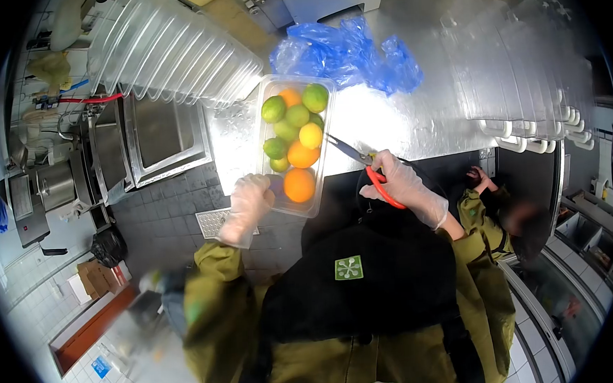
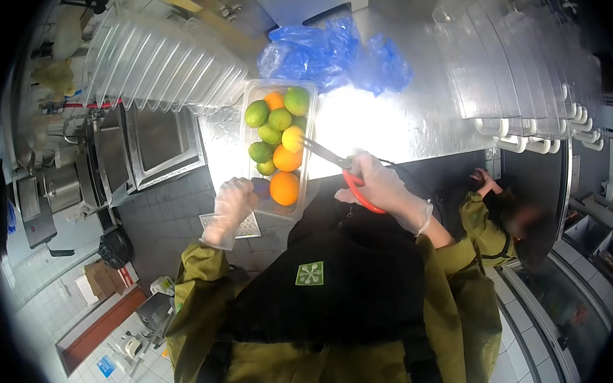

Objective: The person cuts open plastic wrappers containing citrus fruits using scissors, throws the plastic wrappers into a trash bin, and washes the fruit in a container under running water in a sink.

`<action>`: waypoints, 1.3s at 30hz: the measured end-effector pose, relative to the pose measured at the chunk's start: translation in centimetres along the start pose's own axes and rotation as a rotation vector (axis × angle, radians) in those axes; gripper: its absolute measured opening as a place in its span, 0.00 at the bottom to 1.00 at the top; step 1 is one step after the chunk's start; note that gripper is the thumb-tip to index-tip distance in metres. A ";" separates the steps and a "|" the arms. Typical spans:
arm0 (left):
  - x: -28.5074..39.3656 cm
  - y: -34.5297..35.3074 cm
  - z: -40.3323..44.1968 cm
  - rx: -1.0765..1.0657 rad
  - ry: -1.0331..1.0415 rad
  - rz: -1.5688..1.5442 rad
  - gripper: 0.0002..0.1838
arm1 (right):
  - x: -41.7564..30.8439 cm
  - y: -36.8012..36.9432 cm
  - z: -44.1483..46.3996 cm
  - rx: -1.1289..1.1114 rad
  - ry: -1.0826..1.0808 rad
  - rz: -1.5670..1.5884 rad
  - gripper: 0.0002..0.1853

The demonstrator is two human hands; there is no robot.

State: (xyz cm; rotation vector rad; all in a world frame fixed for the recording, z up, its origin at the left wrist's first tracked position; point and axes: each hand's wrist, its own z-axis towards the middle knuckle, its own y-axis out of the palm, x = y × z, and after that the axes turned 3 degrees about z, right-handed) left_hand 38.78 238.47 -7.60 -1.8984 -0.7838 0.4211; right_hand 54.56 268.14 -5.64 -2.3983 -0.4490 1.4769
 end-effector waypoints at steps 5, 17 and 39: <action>0.2 -2.5 -1.6 0.332 -0.049 -0.652 0.06 | -0.8 0.6 1.5 -0.061 -0.201 -0.244 0.39; 1.5 1.4 4.2 0.417 -0.209 -1.046 0.08 | -2.5 -0.4 2.1 0.001 -0.195 -0.429 0.41; 2.1 -2.1 4.8 0.367 0.220 -0.459 0.05 | -6.1 1.6 7.7 -0.321 -0.437 -1.126 0.53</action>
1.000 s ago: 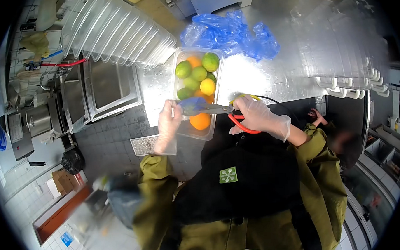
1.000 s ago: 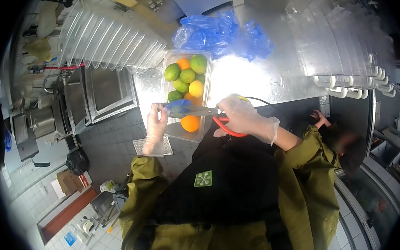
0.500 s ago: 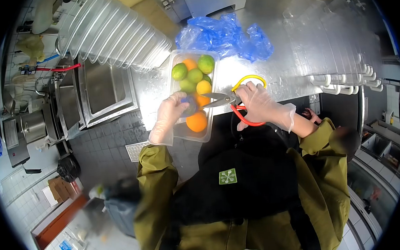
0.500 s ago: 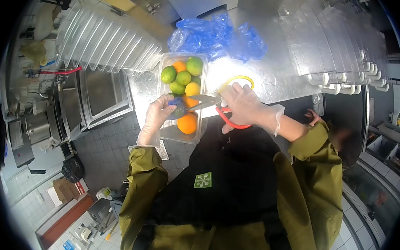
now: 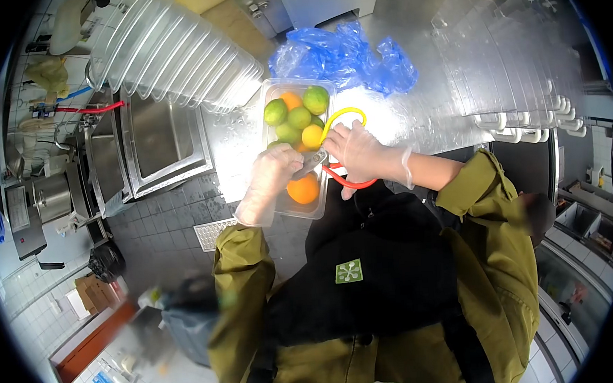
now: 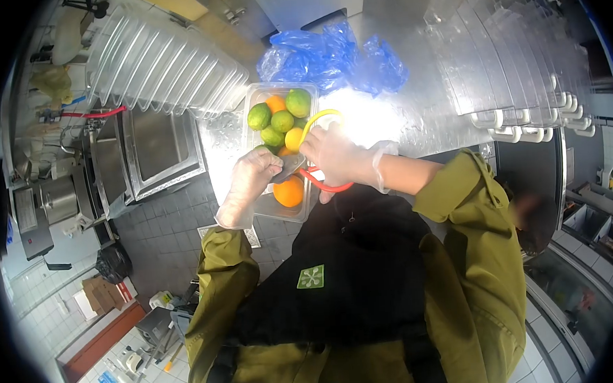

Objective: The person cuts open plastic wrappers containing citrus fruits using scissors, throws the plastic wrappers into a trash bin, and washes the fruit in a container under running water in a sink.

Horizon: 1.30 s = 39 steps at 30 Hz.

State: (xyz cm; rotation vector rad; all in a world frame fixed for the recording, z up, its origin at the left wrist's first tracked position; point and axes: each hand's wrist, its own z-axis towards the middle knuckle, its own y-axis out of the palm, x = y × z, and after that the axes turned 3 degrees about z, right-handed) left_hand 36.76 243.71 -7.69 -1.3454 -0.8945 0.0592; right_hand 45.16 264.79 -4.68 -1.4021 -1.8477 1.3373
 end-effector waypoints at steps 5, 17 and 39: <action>0.5 0.4 1.1 -0.042 0.083 0.131 0.04 | -0.7 0.0 1.5 0.112 -0.014 0.089 0.40; -4.8 2.3 0.4 0.199 -0.412 -0.678 0.06 | 1.0 2.7 2.4 0.239 -0.057 0.391 0.24; -2.0 7.5 -4.0 0.388 -0.835 -1.973 0.32 | -0.4 3.7 1.5 0.111 0.033 1.145 0.12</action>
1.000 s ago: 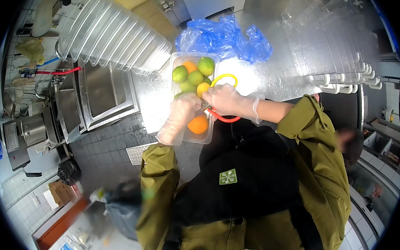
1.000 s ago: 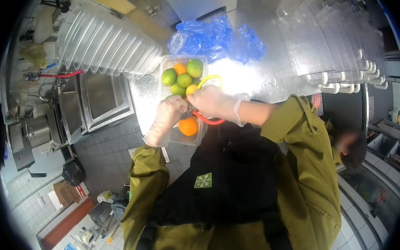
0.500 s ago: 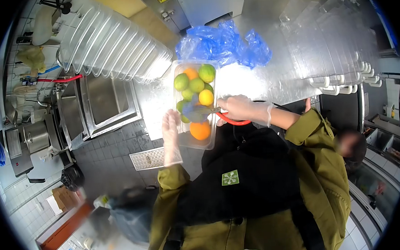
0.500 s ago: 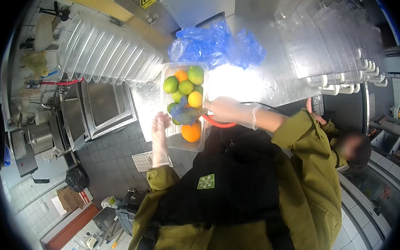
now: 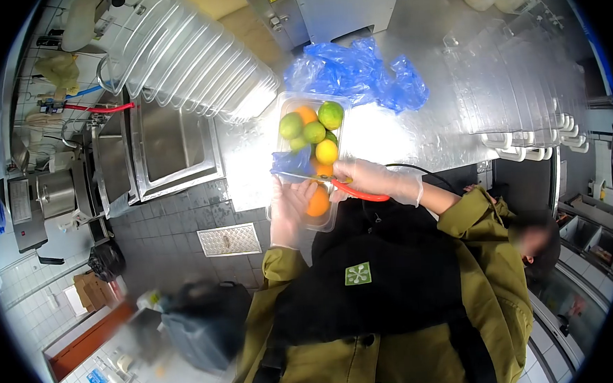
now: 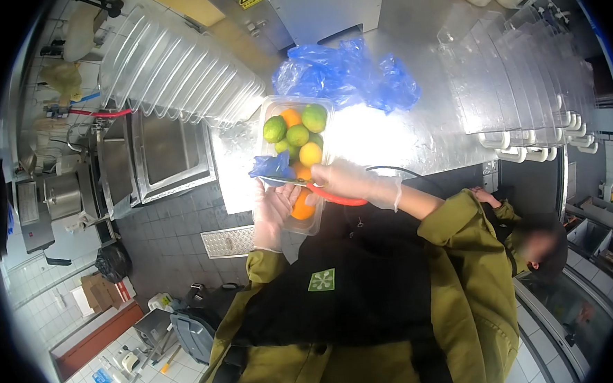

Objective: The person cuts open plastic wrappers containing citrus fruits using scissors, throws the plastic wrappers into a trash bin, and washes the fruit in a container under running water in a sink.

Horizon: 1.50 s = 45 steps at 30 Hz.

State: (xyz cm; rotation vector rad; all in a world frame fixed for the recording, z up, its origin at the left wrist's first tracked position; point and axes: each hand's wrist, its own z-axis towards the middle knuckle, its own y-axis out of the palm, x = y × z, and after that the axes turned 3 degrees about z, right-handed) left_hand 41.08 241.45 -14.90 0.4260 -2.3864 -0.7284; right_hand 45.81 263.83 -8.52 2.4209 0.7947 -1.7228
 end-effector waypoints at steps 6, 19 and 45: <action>0.8 -0.3 -0.7 -0.232 -0.019 -0.232 0.30 | 0.4 0.3 -0.2 0.023 -0.111 -0.019 0.15; 3.0 -0.9 -1.1 0.396 0.857 1.256 0.09 | -0.3 0.6 -5.7 -0.015 0.217 -0.147 0.34; 6.4 25.6 7.9 -0.464 1.186 1.332 0.12 | 2.8 3.0 -14.7 0.885 0.473 0.252 0.21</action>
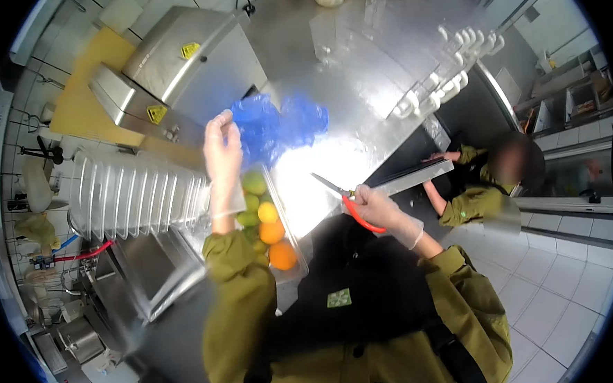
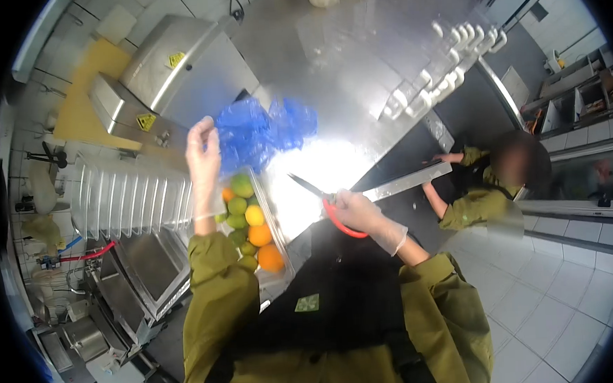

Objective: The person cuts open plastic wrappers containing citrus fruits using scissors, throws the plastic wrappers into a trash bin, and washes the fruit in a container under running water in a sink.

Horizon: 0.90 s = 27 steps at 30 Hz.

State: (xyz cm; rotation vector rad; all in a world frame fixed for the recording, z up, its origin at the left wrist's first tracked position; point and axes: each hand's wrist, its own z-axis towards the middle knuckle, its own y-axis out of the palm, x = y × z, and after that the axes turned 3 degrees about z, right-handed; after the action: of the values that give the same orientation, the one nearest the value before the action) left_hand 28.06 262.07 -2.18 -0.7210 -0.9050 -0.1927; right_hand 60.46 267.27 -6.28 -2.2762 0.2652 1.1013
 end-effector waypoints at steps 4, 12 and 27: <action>12.3 -7.6 8.5 0.088 0.346 -0.127 0.09 | -0.1 0.1 2.9 -0.012 -0.130 0.105 0.22; 27.9 -8.6 18.1 -0.055 1.059 0.783 0.13 | -10.9 -3.6 5.4 0.345 -0.819 -0.374 0.14; 12.3 4.4 9.2 -1.114 -0.290 -0.386 0.16 | -14.4 -17.1 3.1 0.872 -1.028 -0.590 0.13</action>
State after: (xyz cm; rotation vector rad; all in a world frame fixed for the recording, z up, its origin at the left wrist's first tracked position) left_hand 31.65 272.99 8.88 -1.6221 -1.1925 -1.0043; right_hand 56.37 281.85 10.52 -0.7738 -0.2876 1.3030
